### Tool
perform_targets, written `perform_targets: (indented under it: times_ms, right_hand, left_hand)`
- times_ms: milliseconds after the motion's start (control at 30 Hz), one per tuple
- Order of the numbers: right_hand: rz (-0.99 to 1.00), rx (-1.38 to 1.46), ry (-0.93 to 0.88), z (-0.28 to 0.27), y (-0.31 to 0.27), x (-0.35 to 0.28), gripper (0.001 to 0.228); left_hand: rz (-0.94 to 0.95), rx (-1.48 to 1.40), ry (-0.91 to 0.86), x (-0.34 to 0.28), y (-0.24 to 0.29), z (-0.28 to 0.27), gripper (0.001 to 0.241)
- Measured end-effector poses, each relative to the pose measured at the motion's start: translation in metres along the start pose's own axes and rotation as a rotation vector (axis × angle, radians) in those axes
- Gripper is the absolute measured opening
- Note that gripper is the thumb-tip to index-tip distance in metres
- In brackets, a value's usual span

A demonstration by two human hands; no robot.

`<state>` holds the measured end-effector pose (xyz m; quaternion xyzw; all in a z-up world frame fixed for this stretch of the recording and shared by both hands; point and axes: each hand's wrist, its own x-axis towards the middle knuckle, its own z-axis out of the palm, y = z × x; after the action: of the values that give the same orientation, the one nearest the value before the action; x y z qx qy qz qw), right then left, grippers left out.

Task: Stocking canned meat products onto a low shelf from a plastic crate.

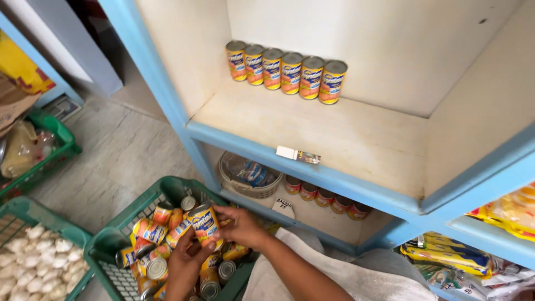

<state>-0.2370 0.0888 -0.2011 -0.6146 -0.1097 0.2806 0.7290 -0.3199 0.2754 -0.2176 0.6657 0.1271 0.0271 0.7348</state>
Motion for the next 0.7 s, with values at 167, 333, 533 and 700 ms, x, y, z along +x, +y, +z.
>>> perform_targets:
  times_ms: [167,333,533,700]
  right_hand:
    - [-0.413,-0.067,0.000,0.003,-0.061,-0.036,0.081]
    - [-0.556,-0.107,0.195,-0.023,-0.146,-0.082,0.076]
    - [-0.871,-0.468,0.550,-0.085,-0.222,-0.130,0.068]
    - [-0.854,-0.501,0.705,-0.157,-0.229,-0.140,0.068]
  left_hand:
    - [0.132,-0.050,-0.065,-0.010,0.085,0.041,0.074]
    - [0.386,0.005,-0.153,-0.015,0.189,0.116,0.068]
    - [0.879,0.355,-0.223,0.013,0.257,0.206,0.060]
    - [0.792,0.539,-0.454,0.043,0.266,0.281,0.076]
